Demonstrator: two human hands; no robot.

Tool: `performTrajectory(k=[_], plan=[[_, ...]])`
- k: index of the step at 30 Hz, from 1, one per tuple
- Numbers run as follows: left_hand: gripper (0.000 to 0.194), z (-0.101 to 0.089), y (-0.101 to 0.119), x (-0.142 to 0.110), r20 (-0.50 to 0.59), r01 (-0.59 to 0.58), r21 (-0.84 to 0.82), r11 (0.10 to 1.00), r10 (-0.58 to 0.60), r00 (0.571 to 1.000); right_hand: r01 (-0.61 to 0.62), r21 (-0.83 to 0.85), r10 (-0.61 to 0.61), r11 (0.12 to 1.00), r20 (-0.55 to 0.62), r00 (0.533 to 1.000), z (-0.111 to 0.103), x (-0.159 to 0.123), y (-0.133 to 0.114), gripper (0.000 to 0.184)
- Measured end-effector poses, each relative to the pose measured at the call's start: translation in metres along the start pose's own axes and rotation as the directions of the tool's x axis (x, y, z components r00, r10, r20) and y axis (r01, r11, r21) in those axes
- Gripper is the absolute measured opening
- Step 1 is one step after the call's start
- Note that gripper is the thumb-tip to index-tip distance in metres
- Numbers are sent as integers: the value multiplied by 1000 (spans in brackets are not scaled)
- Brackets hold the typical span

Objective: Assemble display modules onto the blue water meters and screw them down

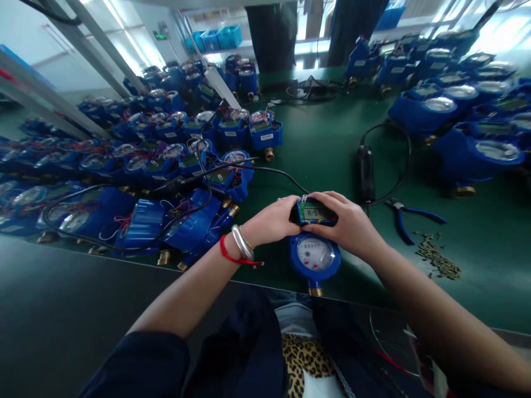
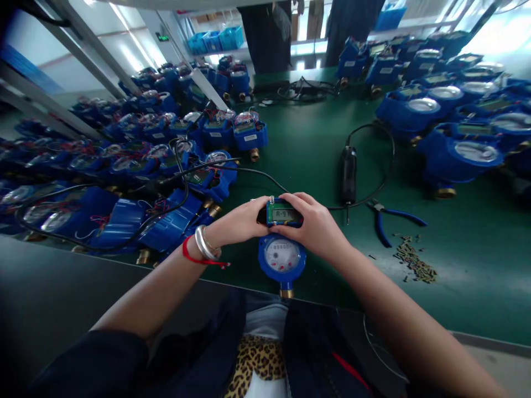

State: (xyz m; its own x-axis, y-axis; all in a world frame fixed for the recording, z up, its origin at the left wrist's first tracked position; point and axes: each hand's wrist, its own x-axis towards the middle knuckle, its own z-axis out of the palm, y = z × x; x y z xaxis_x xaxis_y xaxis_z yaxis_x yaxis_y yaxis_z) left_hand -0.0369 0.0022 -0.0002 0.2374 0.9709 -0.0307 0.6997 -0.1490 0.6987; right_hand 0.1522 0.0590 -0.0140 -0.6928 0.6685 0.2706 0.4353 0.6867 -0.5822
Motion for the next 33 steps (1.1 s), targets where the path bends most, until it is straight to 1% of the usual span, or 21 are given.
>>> performTrajectory(k=[3,5,7,9,11,14,18,21,24,27,31,33], plan=[[55,-4,-4,-1,33,-45,-114,992,49,998,7,19,-6,1000,-13,1000,0,0,0,61],[67,-7,-9,-3,78,-58,-226,972,78,994,6,29,-5,1000,-14,1000,1,0,1,60],[72,-10,-16,-6,117,-59,-334,941,104,988,6,40,-5,999,-15,1000,1,0,1,60],[70,-12,-22,-9,115,-70,-391,918,124,986,7,49,-6,999,-21,1000,2,0,2,60],[65,-11,-25,-11,80,-78,-388,918,118,990,6,56,-5,998,-21,1000,2,-1,2,60],[55,-6,-23,-11,19,-62,-354,933,73,997,2,61,-1,998,-14,1000,2,0,1,60],[48,2,-14,-10,-106,-43,-231,972,18,994,21,51,-21,998,2,1000,2,1,-2,58],[43,6,-10,-9,-161,-35,-163,986,8,987,32,36,-33,999,9,999,2,2,-4,57],[43,8,-11,-11,-180,-35,-157,987,6,984,32,27,-32,999,19,999,2,3,-5,57],[48,8,-16,-13,-183,-43,-199,979,6,983,38,25,-39,999,22,999,2,4,-6,56],[57,6,-23,-19,-123,-66,-312,948,28,992,50,25,-51,998,24,998,2,5,-8,56],[61,6,-25,-24,-112,-84,-367,926,46,993,47,22,-47,999,30,998,2,6,-9,57]])
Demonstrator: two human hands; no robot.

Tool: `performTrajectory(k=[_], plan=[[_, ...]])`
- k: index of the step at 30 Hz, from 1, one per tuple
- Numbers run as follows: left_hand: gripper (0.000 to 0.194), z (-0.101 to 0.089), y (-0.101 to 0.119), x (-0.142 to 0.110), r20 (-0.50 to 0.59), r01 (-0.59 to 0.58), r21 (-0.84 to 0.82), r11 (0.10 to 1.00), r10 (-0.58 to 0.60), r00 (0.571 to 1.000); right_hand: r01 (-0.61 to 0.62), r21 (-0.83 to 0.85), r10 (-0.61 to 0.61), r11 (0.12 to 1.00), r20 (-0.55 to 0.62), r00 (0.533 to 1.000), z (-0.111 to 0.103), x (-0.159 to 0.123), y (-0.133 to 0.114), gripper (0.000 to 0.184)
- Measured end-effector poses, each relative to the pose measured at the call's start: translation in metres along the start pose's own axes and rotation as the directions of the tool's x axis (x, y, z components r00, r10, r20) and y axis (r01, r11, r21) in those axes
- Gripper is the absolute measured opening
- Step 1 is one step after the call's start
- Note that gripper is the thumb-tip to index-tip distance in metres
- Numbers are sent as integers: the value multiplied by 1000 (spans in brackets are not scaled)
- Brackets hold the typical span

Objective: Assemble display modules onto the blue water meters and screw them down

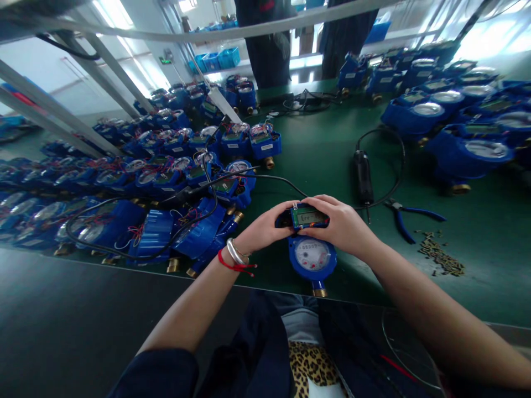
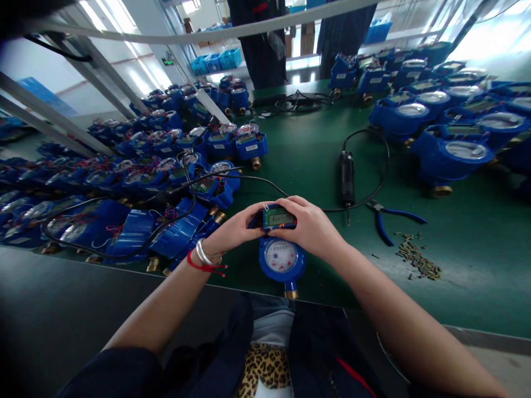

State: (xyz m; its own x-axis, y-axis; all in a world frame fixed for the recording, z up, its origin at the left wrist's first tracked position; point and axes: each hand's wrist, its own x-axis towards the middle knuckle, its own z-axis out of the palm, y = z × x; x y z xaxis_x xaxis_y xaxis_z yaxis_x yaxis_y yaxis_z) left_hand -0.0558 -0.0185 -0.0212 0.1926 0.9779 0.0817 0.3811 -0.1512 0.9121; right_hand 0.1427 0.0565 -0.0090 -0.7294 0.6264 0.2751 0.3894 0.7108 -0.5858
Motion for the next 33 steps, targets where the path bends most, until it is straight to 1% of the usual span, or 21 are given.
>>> performTrajectory(k=[1,3,4,6,8,9,11,17,20,23,26,29,31,33], plan=[[62,0,0,-2,-7,-9,-21,1000,9,1000,-5,-2,5,1000,1,1000,0,0,0,57],[64,3,3,-7,-64,-36,-24,999,35,997,-15,-5,15,1000,3,1000,1,1,0,57],[64,5,5,-10,-103,-57,-2,998,56,993,-18,-3,18,1000,2,1000,1,1,0,57],[61,9,9,-13,-171,-112,95,989,128,977,-18,9,18,1000,-7,1000,1,1,0,56],[45,13,13,-15,-166,-173,239,955,216,962,-11,37,11,999,-12,1000,2,1,-1,55],[36,15,14,-15,-154,-181,305,935,236,959,-7,55,7,998,-13,1000,2,1,-1,54],[29,17,15,-15,-92,-201,371,907,251,964,-7,92,8,996,-16,1000,1,2,-3,52],[30,20,11,-13,-110,-182,397,900,243,964,-27,165,29,986,-15,999,-3,2,-8,52],[29,21,11,-13,-124,-165,396,903,231,965,-34,185,39,982,-22,999,-4,1,-9,57],[28,21,10,-16,-141,-103,395,913,172,975,-34,182,39,983,-26,999,-3,1,-11,58],[28,21,6,-18,-167,-51,353,934,116,979,-43,178,48,983,-23,999,-3,2,-12,59],[30,20,3,-19,-146,-51,316,948,102,984,-40,179,44,983,-15,999,-3,3,-11,62],[31,19,3,-18,-116,-58,316,947,99,988,-34,178,37,983,-18,999,-4,2,-11,64],[32,20,4,-18,-116,-59,320,946,101,988,-33,179,39,983,-27,999,-5,1,-12,65]])
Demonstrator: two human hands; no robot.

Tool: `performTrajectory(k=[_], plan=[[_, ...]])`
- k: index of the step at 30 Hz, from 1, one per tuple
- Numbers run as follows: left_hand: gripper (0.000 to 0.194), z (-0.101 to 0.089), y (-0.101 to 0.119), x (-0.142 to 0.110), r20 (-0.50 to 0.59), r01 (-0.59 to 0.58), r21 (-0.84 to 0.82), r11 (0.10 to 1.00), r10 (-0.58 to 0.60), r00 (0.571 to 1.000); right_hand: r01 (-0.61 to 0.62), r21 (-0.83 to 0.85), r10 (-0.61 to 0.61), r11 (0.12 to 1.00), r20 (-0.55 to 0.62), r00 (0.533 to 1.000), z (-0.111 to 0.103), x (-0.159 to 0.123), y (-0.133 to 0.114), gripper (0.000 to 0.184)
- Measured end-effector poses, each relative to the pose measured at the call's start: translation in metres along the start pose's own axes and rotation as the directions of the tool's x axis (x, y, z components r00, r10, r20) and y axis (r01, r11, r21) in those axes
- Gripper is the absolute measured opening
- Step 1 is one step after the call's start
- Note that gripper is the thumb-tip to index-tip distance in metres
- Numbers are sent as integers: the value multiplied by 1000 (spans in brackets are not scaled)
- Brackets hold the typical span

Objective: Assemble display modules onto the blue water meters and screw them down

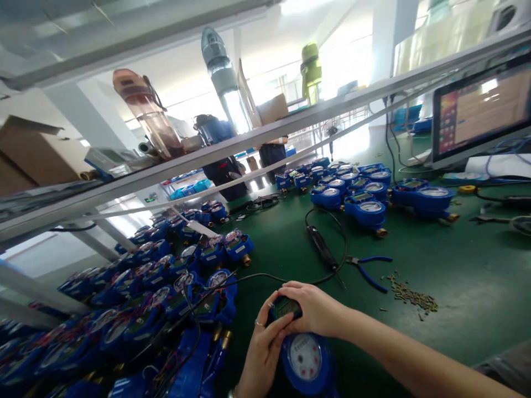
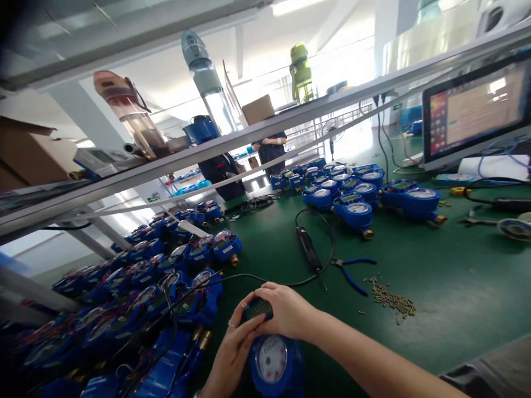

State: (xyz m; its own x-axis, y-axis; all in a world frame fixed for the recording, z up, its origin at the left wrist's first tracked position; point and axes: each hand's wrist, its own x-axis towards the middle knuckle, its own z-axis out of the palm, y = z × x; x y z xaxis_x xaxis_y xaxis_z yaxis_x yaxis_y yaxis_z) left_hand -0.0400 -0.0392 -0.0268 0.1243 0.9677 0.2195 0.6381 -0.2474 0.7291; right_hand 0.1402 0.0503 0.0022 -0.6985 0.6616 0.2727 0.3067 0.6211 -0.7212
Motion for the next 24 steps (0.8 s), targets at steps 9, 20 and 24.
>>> performTrajectory(k=[9,20,24], plan=[[31,2,3,1,6,1,30,1000,-1,1000,-30,-9,30,1000,6,1000,-2,-4,-3,66],[33,5,-2,5,8,-163,96,982,163,987,34,66,-36,997,36,999,1,-4,8,56],[32,9,-8,8,14,-233,111,966,233,972,-120,219,79,968,189,979,-7,-4,32,83]])
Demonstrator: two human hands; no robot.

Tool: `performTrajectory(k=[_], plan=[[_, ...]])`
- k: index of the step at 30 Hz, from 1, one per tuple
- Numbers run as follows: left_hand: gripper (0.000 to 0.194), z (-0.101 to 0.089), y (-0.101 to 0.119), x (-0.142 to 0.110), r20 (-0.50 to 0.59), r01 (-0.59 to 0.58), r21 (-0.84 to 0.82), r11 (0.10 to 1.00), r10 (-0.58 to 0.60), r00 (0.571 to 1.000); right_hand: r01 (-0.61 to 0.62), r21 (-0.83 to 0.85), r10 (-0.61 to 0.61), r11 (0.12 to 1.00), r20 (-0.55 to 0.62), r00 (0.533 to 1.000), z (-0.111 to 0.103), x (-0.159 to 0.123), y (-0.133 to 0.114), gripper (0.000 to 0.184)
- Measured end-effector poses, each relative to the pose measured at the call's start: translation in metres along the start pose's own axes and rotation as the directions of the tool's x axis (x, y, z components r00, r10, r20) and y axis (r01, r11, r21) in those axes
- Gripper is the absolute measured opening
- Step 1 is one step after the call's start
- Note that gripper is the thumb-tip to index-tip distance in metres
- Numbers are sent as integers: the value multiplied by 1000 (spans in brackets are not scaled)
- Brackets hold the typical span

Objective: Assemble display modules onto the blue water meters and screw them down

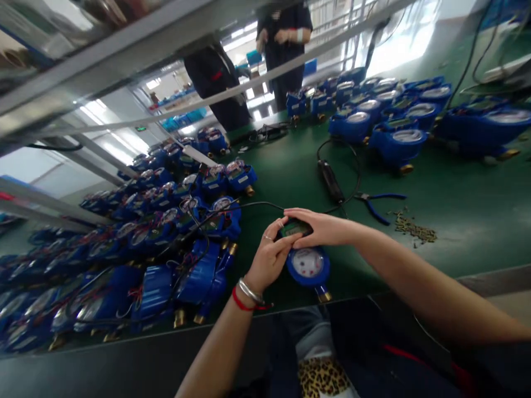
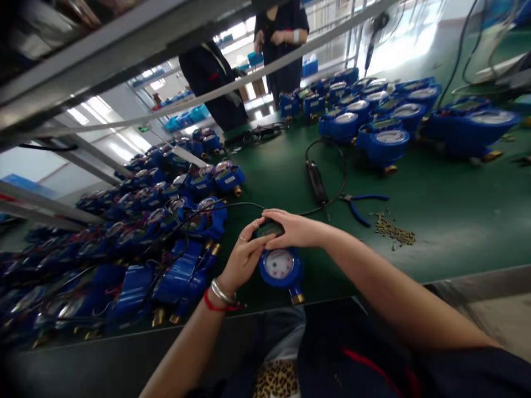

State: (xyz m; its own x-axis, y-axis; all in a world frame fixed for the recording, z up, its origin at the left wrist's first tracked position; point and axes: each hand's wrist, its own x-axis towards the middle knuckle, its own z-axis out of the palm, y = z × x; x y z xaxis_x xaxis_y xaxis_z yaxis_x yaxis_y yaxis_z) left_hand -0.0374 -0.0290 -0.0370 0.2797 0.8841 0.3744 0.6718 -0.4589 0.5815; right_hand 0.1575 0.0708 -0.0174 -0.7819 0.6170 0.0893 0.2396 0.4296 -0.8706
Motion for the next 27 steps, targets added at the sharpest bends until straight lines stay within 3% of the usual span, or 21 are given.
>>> performTrajectory(k=[2,5,9,18,24,27], plan=[[33,-1,-1,0,18,5,14,1000,-5,1000,-101,237,92,966,51,994,-9,-2,10,80],[34,-5,0,-2,43,15,26,1000,-16,999,-124,474,159,872,-34,987,-16,-8,17,63],[34,-9,4,-1,58,30,36,999,-32,998,-130,489,176,863,-49,983,-11,-12,17,44],[34,-9,8,4,94,51,21,998,-53,994,-104,545,161,832,-58,985,-3,-9,19,38],[35,-7,7,3,89,71,-1,998,-70,994,-89,760,173,644,-31,984,1,-13,29,39],[36,-7,5,0,79,78,2,997,-78,994,-70,796,161,602,-35,986,5,-13,31,39]])
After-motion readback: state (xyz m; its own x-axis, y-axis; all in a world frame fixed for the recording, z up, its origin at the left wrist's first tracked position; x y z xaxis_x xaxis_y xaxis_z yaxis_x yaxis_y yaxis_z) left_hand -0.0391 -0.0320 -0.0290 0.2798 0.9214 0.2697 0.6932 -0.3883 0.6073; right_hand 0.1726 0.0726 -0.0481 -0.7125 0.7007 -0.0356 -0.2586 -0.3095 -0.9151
